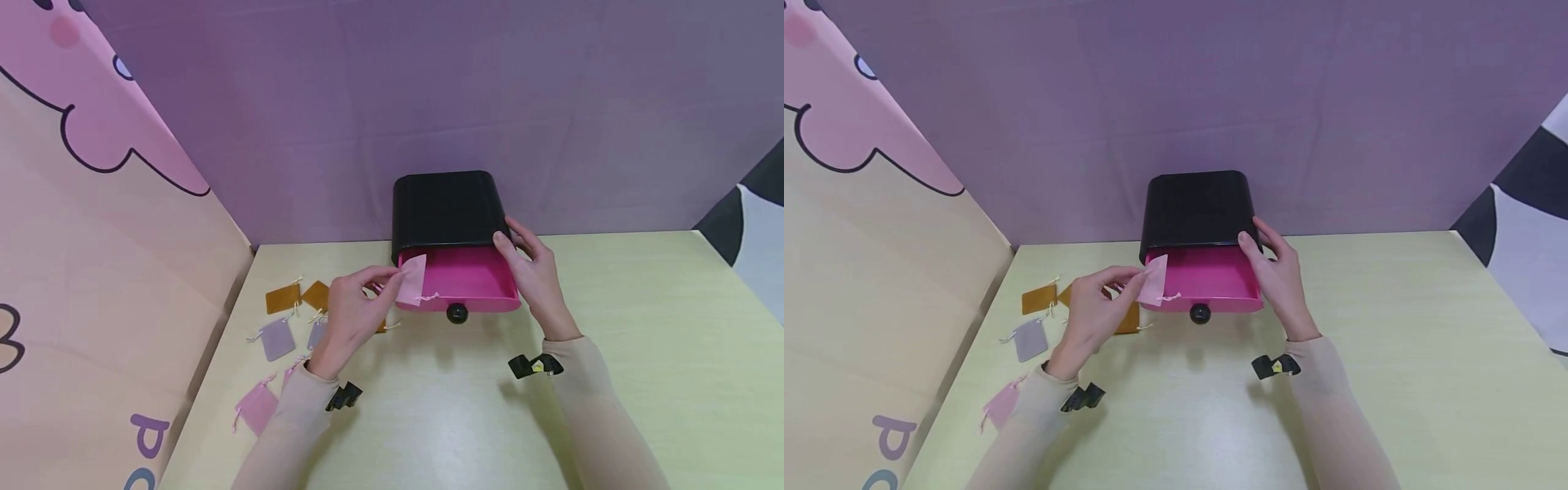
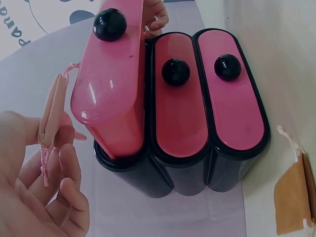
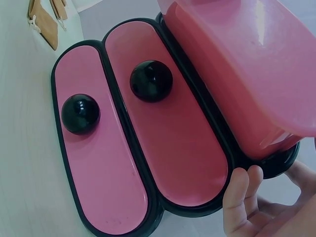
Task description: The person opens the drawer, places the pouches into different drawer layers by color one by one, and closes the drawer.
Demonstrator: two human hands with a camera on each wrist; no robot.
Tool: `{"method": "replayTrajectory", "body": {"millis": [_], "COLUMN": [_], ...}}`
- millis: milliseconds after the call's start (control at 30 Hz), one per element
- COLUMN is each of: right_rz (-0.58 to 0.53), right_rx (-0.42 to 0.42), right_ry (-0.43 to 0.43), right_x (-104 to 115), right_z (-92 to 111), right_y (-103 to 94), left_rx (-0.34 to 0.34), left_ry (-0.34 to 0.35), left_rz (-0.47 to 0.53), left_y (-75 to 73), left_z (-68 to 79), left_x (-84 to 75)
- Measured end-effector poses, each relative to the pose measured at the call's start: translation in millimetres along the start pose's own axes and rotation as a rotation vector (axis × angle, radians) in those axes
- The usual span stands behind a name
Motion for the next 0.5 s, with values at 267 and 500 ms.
{"method": "replayTrajectory", "body": {"millis": [267,500], "right_rz": [-0.004,-0.004], "right_rx": [0.0,-0.001], "right_ry": [0.004,-0.003], "right_x": [-1,-1], "right_z": [0,-1], "right_y": [-0.6,-0.1], "left_rx": [0.011,0.051], "left_ry": [-0.007,-0.01], "left_rz": [-0.031,-0.128], "left_y": [10.7,19.1], "left_z": [-7.9,-13.1], "left_x": [0.6,0.9]}}
Point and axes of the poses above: each hand's wrist, its own z-axis away from the middle knuckle, its own y-axis out of the palm, x = y × z, the point moved 7 cm from there along -z, towards the middle knuckle, and after that the axes turned 2 degrees about y, right-handed, at the moved point
